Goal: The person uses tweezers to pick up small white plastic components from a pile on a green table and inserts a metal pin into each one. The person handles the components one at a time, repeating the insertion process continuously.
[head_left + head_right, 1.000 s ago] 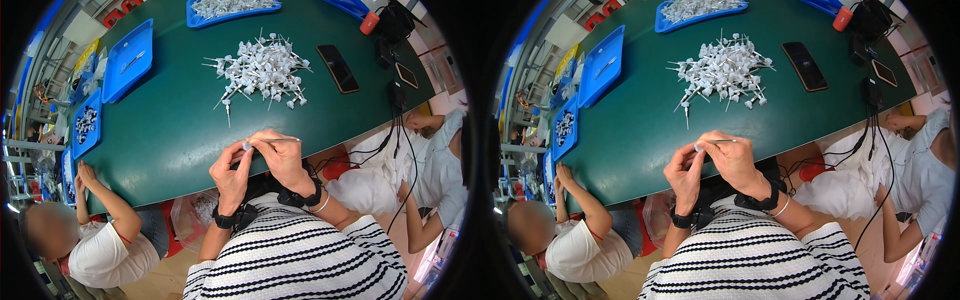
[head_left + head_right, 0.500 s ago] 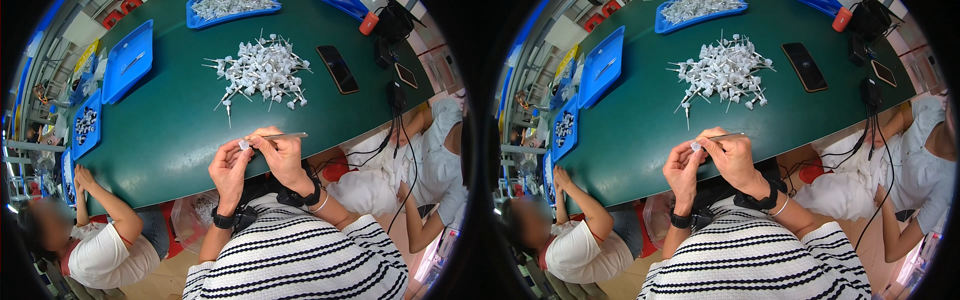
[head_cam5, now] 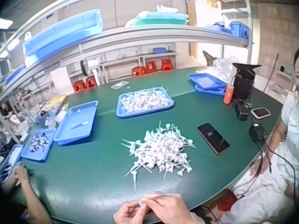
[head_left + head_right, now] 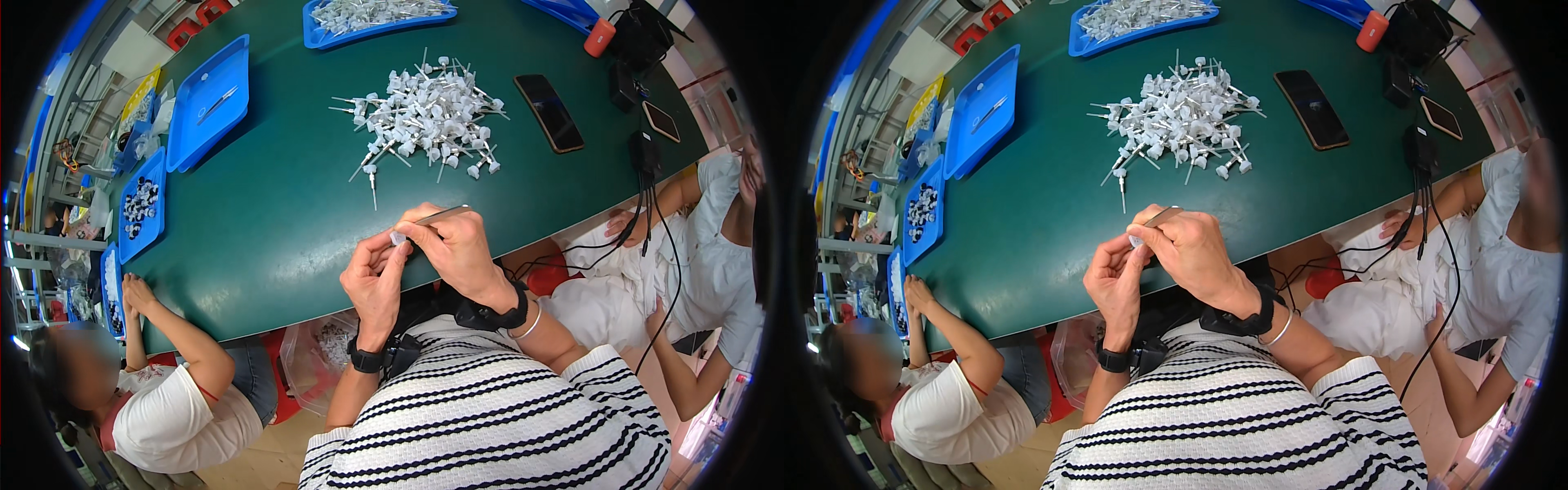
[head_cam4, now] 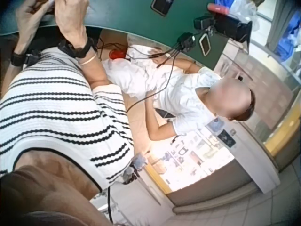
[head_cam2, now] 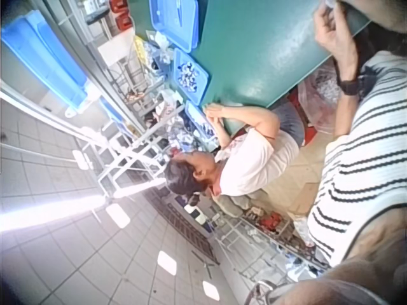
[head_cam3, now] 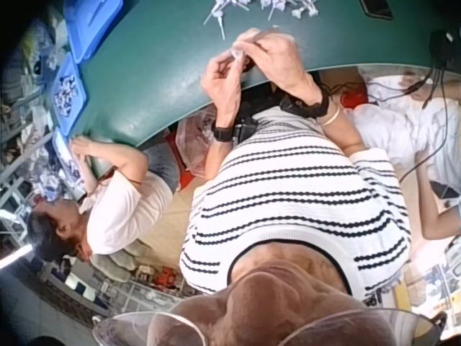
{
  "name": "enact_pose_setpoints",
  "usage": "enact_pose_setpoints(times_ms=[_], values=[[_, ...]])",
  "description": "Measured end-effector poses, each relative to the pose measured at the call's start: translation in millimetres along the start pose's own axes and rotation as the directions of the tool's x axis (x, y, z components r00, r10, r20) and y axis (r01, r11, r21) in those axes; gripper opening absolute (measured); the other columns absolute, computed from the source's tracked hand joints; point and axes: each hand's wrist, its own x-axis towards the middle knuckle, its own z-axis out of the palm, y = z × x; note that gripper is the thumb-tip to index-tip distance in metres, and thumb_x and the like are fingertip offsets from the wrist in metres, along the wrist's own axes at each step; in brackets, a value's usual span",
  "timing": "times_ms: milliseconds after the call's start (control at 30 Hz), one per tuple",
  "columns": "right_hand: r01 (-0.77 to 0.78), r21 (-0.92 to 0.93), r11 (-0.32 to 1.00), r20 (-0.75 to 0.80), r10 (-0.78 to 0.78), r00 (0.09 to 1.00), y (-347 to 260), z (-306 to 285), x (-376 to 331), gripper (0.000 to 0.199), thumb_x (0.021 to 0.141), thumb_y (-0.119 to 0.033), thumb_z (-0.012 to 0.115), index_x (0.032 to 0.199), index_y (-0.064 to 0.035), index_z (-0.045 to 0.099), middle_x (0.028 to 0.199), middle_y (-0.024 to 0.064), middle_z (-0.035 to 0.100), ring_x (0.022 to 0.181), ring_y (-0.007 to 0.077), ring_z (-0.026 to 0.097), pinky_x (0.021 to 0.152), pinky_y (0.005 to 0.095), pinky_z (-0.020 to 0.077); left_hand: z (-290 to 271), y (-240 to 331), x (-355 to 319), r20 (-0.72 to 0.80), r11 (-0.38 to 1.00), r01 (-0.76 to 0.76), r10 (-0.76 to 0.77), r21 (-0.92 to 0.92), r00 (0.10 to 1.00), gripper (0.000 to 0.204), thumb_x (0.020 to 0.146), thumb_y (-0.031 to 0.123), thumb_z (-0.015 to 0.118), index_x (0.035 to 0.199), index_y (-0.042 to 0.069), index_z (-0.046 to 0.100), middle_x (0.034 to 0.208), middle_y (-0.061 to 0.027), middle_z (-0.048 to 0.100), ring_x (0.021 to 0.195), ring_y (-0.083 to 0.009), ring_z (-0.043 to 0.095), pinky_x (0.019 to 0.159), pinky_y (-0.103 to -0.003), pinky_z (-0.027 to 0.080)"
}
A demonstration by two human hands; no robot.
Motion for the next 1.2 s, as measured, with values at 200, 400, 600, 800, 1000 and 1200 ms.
enact_pose_setpoints(times_ms=[200,400,600,800,1000,1200], values=[[0.018,0.04,0.999,-0.066,-0.016,0.998,-1,2,-1,0.014,0.086,-0.005,0.066,0.077,0.0044,0.065,0.075,0.0084,0.067,0.053,0.0181,0.058,0.048,0.0297,0.0441,-4,3,4,0.007,0.993,0.054,-0.054,-0.108,0.999,0.029,0.088,-0.003,0.065,0.115,-0.007,0.059,0.101,-0.0141,0.068,0.088,-0.016,0.068,0.077,-0.025,0.055],[0.018,0.06,0.998,-0.126,-0.011,0.992,3,-5,-7,0.014,0.087,-0.006,0.068,0.081,0.0053,0.066,0.075,0.0069,0.067,0.051,0.0123,0.05,0.047,0.0278,0.0383,-16,5,6,0.102,0.977,0.123,-0.106,-0.175,0.989,0.035,0.091,0.002,0.063,0.124,-0.005,0.055,0.107,-0.0163,0.067,0.091,-0.0182,0.068,0.079,-0.026,0.054],[-0.014,0.146,0.989,-0.141,0.035,0.989,9,1,-18,0.015,0.089,-0.008,0.067,0.084,0.0059,0.067,0.079,0.0059,0.068,0.055,0.0099,0.051,0.048,0.0263,0.0394,-16,6,4,0.114,0.962,0.131,-0.106,-0.242,0.988,0.03,0.092,0.003,0.06,0.121,-0.005,0.055,0.107,-0.0179,0.067,0.09,-0.0198,0.068,0.078,-0.027,0.055],[-0.05,0.182,0.982,-0.131,0.074,0.989,11,1,-22,0.014,0.09,-0.007,0.066,0.086,0.006,0.068,0.082,0.0061,0.069,0.06,0.0093,0.056,0.052,0.0241,0.0428,-19,6,1,0.107,0.961,0.122,-0.098,-0.249,0.989,0.026,0.093,0.003,0.06,0.117,-0.005,0.055,0.107,-0.0187,0.067,0.089,-0.0195,0.068,0.078,-0.027,0.055],[-0.136,0.244,0.96,-0.089,0.162,0.983,9,-1,-27,0.013,0.093,-0.007,0.062,0.096,0.0052,0.067,0.088,0.0069,0.069,0.073,0.0109,0.065,0.064,0.0224,0.0503,-53,35,-28,-0.009,0.978,0.159,-0.162,-0.135,0.987,0.023,0.092,0.001,0.058,0.115,-0.004,0.057,0.105,-0.0193,0.068,0.088,-0.0202,0.068,0.075,-0.028,0.056],[-0.193,0.333,0.923,-0.067,0.227,0.972,27,-14,-27,0.017,0.094,-0.01,0.062,0.098,0.0061,0.065,0.092,0.0093,0.068,0.079,0.0149,0.068,0.073,0.0239,0.0546,-148,65,-104,-0.186,0.495,0.255,-0.184,0.831,0.965,0.031,0.077,0.0,0.071,0.108,-0.002,0.066,0.086,-0.0106,0.071,0.073,-0.0123,0.068,0.065,-0.025,0.052]])
